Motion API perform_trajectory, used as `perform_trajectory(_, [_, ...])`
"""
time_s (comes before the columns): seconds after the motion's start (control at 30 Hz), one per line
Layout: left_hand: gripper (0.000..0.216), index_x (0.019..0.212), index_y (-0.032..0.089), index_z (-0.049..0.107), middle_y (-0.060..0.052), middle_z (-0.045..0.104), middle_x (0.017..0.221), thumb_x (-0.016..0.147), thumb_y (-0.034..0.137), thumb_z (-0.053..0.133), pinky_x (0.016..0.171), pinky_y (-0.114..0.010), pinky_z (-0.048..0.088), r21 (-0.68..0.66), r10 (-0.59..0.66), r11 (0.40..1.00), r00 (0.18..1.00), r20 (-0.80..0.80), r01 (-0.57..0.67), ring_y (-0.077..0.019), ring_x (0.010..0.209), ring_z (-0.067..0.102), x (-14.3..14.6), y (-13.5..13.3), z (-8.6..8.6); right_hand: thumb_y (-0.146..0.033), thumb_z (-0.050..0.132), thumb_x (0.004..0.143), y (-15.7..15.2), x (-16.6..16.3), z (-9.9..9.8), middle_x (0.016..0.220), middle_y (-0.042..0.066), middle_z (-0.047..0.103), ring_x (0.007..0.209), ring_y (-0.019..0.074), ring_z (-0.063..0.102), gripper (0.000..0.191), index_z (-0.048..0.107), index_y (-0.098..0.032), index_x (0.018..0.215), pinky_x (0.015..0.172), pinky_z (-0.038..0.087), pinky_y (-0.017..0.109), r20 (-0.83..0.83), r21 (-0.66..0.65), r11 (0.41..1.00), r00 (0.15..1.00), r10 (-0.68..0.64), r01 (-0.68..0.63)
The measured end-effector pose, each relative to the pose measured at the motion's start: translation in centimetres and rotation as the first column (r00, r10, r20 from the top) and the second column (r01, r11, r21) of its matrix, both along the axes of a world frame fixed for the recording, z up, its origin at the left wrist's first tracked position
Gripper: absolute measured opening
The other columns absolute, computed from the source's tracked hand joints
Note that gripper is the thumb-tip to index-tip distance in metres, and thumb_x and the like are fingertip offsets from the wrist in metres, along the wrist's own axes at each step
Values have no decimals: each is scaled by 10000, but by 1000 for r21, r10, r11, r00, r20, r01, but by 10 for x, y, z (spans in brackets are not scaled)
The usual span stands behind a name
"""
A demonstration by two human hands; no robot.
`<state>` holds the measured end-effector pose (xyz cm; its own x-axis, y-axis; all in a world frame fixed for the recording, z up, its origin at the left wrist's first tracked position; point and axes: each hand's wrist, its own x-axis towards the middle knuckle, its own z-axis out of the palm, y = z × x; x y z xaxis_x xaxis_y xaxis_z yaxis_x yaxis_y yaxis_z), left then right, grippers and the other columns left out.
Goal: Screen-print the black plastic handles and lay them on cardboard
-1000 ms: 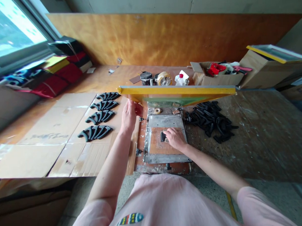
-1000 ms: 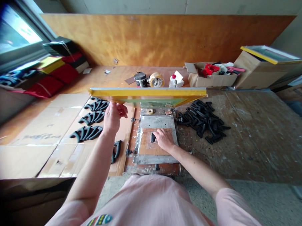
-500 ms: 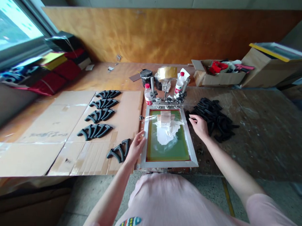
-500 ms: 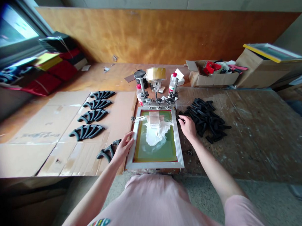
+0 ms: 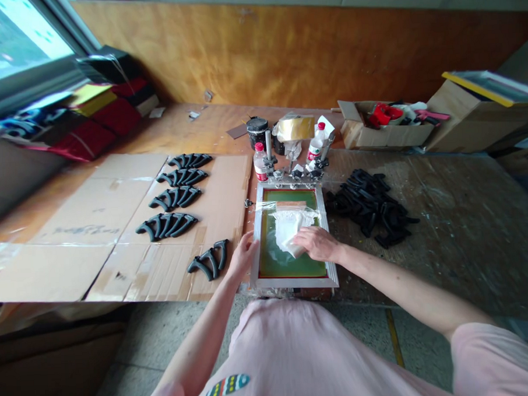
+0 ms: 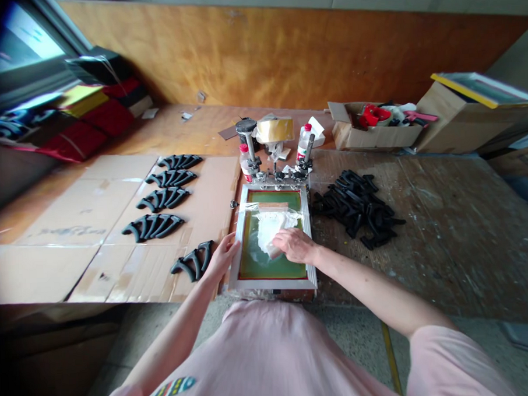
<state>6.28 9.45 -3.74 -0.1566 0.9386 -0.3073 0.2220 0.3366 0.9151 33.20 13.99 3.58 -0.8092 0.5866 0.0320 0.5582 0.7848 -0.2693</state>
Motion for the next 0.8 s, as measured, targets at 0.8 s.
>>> perform_trajectory(0.8, [658, 1079, 168, 673, -34, 674, 766, 837, 724, 417, 546, -241, 464, 155, 17, 985, 942, 336, -73, -142, 615, 599, 2, 22, 117, -329, 446, 977, 78, 56, 51, 779, 62, 731, 691, 161, 665, 366, 674, -86, 1127, 662, 516, 248, -384, 59, 591, 564, -731, 805])
